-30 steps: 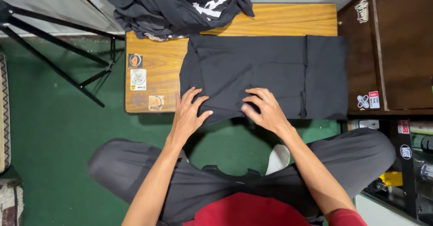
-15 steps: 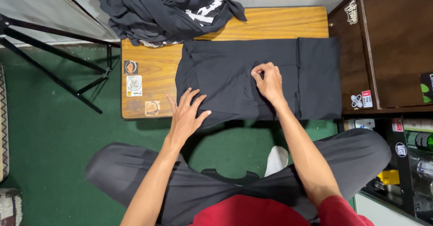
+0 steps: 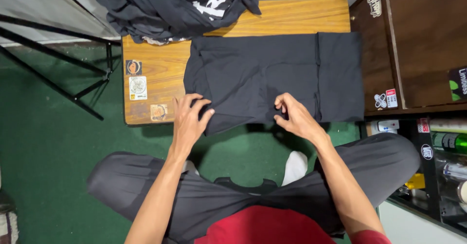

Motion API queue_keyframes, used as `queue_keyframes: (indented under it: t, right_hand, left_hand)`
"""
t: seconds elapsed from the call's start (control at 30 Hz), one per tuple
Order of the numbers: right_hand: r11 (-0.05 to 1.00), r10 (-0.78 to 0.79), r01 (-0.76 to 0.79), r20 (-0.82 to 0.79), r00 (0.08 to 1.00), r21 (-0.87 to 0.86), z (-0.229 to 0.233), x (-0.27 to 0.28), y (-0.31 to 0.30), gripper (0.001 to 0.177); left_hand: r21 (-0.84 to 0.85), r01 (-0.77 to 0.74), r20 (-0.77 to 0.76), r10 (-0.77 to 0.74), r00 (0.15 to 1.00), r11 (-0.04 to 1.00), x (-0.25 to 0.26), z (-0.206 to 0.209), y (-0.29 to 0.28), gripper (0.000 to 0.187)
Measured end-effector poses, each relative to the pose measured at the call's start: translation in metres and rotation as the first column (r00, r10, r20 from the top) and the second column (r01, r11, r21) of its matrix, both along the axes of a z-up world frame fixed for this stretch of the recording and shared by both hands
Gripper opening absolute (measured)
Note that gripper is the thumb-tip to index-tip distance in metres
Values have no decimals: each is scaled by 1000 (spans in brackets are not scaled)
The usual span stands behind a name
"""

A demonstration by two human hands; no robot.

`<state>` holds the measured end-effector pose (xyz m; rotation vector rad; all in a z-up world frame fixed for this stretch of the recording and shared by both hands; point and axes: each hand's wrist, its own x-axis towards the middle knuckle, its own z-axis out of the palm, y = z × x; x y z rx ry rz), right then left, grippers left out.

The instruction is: Smoothing and folding a black t-shirt on a wooden table

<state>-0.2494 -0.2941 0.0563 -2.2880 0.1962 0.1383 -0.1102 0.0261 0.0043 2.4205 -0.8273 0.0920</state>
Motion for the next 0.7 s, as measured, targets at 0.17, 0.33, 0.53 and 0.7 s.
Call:
queue_keyframes:
  t: [0.17,0.33,0.53,0.7]
  right_hand:
    - [954,178,-109,234,956,-279,-13,1,51,43]
    - [903,279,-126,335,900,-412,-47,11,60,18]
    - [963,210,-125,375,903,-238,-22,5,45,9]
    - [955,202,-163,142,969,-246,18,-12,20,8]
  left_hand:
    - [43,-135,36,134,990,990,-20,9,13,33]
    - [74,-81,130,71,989,994,-31,-10,14,41]
    - [-36,-26,160,31,987,999,-31,-15,17,16]
    - [-142,-18,117,35,993,990,-33,12,13,30]
